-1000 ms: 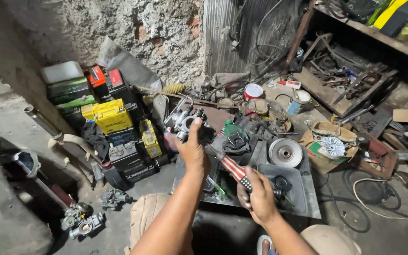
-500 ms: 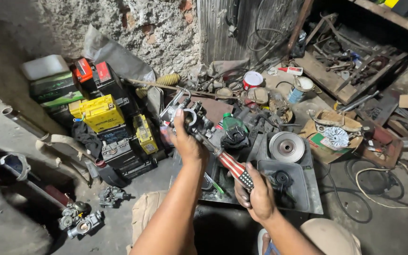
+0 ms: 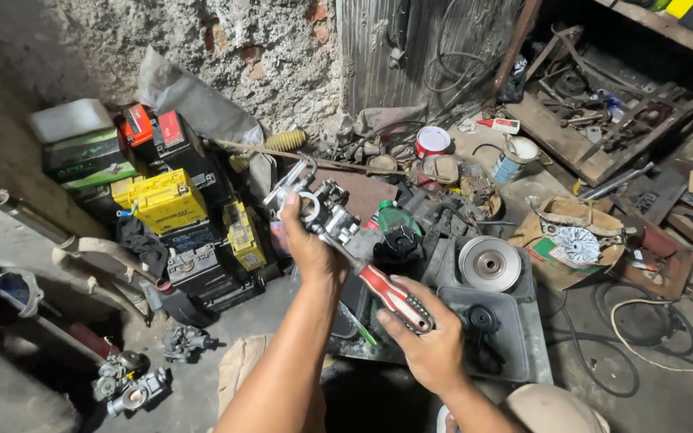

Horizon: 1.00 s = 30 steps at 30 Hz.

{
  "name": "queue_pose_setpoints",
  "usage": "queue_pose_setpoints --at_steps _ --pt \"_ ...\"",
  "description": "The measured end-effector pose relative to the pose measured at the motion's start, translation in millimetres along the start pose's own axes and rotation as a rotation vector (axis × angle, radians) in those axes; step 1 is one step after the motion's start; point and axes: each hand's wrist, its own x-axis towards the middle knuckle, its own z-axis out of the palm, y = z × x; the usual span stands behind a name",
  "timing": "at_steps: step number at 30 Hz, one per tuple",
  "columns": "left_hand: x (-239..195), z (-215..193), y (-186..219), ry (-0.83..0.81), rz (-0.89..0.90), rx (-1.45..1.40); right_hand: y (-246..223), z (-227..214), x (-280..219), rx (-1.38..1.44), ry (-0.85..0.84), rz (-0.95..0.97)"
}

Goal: The person is disassembling a motorcycle carburetor by removing screws and internal components using a screwdriver.

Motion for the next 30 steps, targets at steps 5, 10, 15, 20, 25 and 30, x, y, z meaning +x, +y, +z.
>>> queue_pose_setpoints --at_steps 5,10,15,20,25,30 --pt "7 -13 -26 0.093 0.038 0.164 26 -7 3 0.407 -0.099 0.267" --pt "-3 2 -18 0.163 -0.081 0.212 -4 -13 10 0.015 -0.084 0.033" --pt "-10 10 -11 0.152 -0.146 0.144 -7 -11 11 -0.546 0.096 -0.507" --pt "-20 9 -10 0.141 -0.178 0.119 0 -17 8 -0.186 -0.038 -0.197" --pt "-27 4 -8 0.137 -0.229 0.106 1 -22 4 0.095 -0.071 0.074" --pt "-28 1 -2 0.022 -0.328 -0.071 5 -25 2 0.240 -0.046 0.022"
